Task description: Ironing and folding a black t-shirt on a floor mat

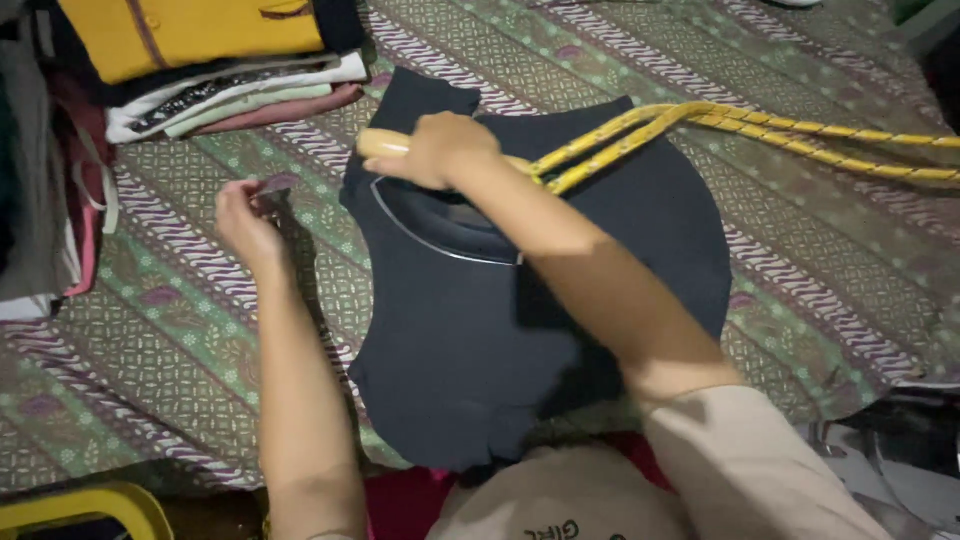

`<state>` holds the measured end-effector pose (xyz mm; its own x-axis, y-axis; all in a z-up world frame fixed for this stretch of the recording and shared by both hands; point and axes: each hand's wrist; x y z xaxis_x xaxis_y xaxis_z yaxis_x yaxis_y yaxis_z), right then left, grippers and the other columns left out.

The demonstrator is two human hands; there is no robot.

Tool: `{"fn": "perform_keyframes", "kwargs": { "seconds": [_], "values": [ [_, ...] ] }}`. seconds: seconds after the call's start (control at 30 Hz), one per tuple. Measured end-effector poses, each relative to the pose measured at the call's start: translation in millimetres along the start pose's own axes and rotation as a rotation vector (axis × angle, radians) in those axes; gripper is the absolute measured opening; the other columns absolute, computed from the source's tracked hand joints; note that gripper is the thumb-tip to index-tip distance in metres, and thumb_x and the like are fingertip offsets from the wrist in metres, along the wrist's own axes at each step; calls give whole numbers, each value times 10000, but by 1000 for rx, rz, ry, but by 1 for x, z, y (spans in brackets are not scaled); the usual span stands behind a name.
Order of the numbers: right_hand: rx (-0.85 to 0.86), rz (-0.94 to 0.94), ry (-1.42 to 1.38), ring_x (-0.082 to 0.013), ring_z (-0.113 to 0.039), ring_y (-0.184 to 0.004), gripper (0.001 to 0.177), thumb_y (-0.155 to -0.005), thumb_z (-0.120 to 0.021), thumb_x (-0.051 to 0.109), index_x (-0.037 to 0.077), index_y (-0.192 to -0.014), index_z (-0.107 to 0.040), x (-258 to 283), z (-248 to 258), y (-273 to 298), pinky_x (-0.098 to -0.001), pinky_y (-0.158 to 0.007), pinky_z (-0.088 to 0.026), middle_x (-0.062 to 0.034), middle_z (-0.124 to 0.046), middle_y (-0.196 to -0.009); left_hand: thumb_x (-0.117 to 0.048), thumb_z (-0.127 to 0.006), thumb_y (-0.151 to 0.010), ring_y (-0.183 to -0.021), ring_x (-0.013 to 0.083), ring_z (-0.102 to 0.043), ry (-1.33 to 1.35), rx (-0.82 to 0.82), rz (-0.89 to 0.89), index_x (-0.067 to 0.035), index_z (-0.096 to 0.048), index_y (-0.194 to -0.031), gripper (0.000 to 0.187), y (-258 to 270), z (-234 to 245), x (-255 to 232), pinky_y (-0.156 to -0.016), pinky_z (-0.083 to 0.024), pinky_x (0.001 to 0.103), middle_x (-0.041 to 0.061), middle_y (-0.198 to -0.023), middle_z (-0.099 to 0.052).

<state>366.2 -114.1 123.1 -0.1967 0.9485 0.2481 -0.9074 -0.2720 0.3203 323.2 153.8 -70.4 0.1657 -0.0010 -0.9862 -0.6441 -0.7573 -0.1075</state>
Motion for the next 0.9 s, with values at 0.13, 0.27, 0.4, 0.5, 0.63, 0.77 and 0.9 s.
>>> {"fn": "perform_keyframes", "kwargs": {
  "seconds": [0.13, 0.27, 0.4, 0.5, 0.63, 0.77, 0.9],
  "values": [
    [-96, -27, 17, -390, -703, -966, 941, -797, -594, 895, 46, -1184, -721, -82, -10, -15, -494, -862, -541, -170, -723, -1139, -130, -638, -1059, -875, 184, -616, -303, 351, -423, -2, -669, -1069, 132, 22, -2, -4, -833, -514, 301, 89, -1002, -694],
    [-105, -127, 13, -426, -704, -852, 952, -809, -600, 881, -17, -1091, -748, -162, 8, -17, -506, -779, -548, -225, -728, -1042, -154, -714, -983, -897, 323, -566, -623, 440, -676, -4, -709, -1014, 153, 48, -14, -30, -856, -471, 408, 151, -982, -687],
    [-168, -303, 112, -459, -693, -957, 1013, -851, -484, 929, 8, -1196, -729, -242, 17, -35, -549, -843, -537, -235, -715, -1149, -252, -752, -959, -999, 350, -565, -759, 469, -657, -55, -759, -1035, 210, 51, -19, -24, -919, -452, 447, 143, -1089, -682],
    [-215, -382, 64, -469, -698, -986, 1039, -878, -529, 921, -44, -1217, -710, -292, 23, -55, -547, -871, -539, -266, -701, -1184, -315, -756, -944, -1097, 337, -532, -883, 478, -553, -87, -752, -1061, 256, 49, -22, -17, -968, -382, 496, 110, -1181, -662],
    [-246, -410, 84, -517, -683, -996, 1120, -960, -445, 932, -135, -1198, -688, -346, 25, -74, -557, -879, -530, -325, -692, -1172, -285, -771, -922, -1098, 313, -527, -888, 476, -556, -92, -742, -1061, 239, 50, -20, -13, -982, -341, 505, 62, -1181, -666],
    [-252, -408, 91, -524, -661, -1058, 1090, -974, -454, 913, -121, -1236, -676, -359, 25, -68, -557, -909, -521, -340, -657, -1243, -294, -769, -922, -1118, 336, -536, -896, 488, -592, -120, -741, -1066, 228, 42, -20, -5, -944, -362, 514, 68, -1210, -673],
    [-154, -240, 149, -442, -711, -815, 1077, -855, -516, 940, -92, -1060, -749, -313, 30, 1, -538, -772, -558, -278, -730, -980, -282, -764, -952, -1086, 340, -540, -857, 512, -609, -99, -752, -1057, 211, 38, -15, 2, -955, -351, 523, 83, -1177, -673]
  ]
}}
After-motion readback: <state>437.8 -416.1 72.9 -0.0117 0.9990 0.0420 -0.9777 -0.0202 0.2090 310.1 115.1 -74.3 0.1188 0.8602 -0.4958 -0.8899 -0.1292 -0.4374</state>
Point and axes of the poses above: each hand's wrist, its own y-axis away from the middle knuckle, its own z-axis out of the back of the hand, x = y × z
